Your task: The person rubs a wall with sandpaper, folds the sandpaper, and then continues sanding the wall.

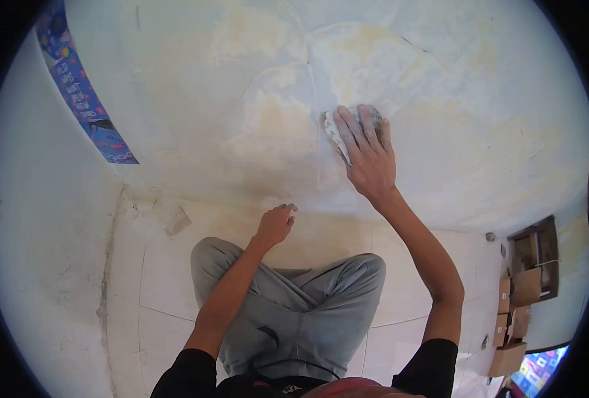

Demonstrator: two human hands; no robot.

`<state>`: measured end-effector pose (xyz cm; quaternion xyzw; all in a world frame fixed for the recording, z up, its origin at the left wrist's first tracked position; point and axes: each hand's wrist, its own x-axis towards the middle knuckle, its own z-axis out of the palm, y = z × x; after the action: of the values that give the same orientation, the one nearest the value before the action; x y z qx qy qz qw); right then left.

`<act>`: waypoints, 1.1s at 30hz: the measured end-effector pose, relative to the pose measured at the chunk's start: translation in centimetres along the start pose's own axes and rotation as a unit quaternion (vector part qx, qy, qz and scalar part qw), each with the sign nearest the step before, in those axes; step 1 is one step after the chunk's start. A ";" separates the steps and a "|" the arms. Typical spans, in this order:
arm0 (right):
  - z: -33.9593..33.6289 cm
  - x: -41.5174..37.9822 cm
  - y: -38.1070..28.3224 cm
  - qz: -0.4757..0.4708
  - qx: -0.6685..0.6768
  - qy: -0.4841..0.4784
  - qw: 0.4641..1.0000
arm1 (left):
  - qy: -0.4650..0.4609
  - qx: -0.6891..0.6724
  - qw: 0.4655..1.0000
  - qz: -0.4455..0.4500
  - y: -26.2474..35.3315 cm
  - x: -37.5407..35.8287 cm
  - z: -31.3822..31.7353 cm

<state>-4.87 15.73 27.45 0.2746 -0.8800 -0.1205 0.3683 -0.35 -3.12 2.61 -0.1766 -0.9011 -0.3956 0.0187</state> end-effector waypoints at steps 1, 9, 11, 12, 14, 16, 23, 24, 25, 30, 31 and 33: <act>-0.2 0.7 -0.3 -0.001 0.001 0.006 1.000 | -0.008 0.009 1.000 0.000 0.1 0.0 0.1; -1.8 4.3 -1.5 0.008 0.030 0.056 0.998 | -0.016 0.026 0.999 0.010 -0.4 -0.1 0.0; -1.4 2.4 -0.9 0.008 0.031 0.041 0.999 | -0.017 0.031 0.999 -0.004 -0.4 -0.3 -0.4; -1.1 1.4 -0.6 0.007 0.033 0.025 0.999 | -0.010 0.029 1.000 -0.006 -0.4 -0.4 -0.4; -0.4 -0.4 -0.2 0.007 0.014 0.015 1.000 | -0.011 0.012 1.000 -0.010 -0.3 -0.4 -0.5; -0.7 0.8 -0.8 0.011 -0.004 0.004 1.000 | -0.007 0.017 1.000 -0.012 -0.2 -0.1 -0.5; -1.9 5.5 -3.0 0.060 0.029 0.103 0.992 | -0.014 0.020 1.000 -0.009 -0.2 -0.5 -0.8; -1.8 5.1 -2.7 0.058 0.031 0.113 0.991 | -0.011 0.019 1.000 -0.008 -0.3 -0.6 -0.9; -1.5 4.3 -2.4 0.055 0.030 0.116 0.991 | -0.015 0.029 0.999 -0.014 -0.5 -0.6 -1.0; 1.1 -1.1 -1.5 0.065 0.002 0.016 0.998 | 0.005 0.017 1.000 -0.005 -0.3 -0.9 -0.9; 0.7 -0.1 -1.7 0.065 -0.001 0.022 0.998 | 0.011 0.018 1.000 0.003 -0.6 -1.0 -0.4; -0.1 2.1 -2.4 0.074 0.013 0.042 0.996 | 0.011 0.026 0.999 0.017 -0.8 -0.3 -0.2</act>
<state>-5.06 12.52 27.75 0.2187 -0.8833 -0.0698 0.4088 -0.41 -3.89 2.12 -0.1874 -0.9076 -0.3735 0.0398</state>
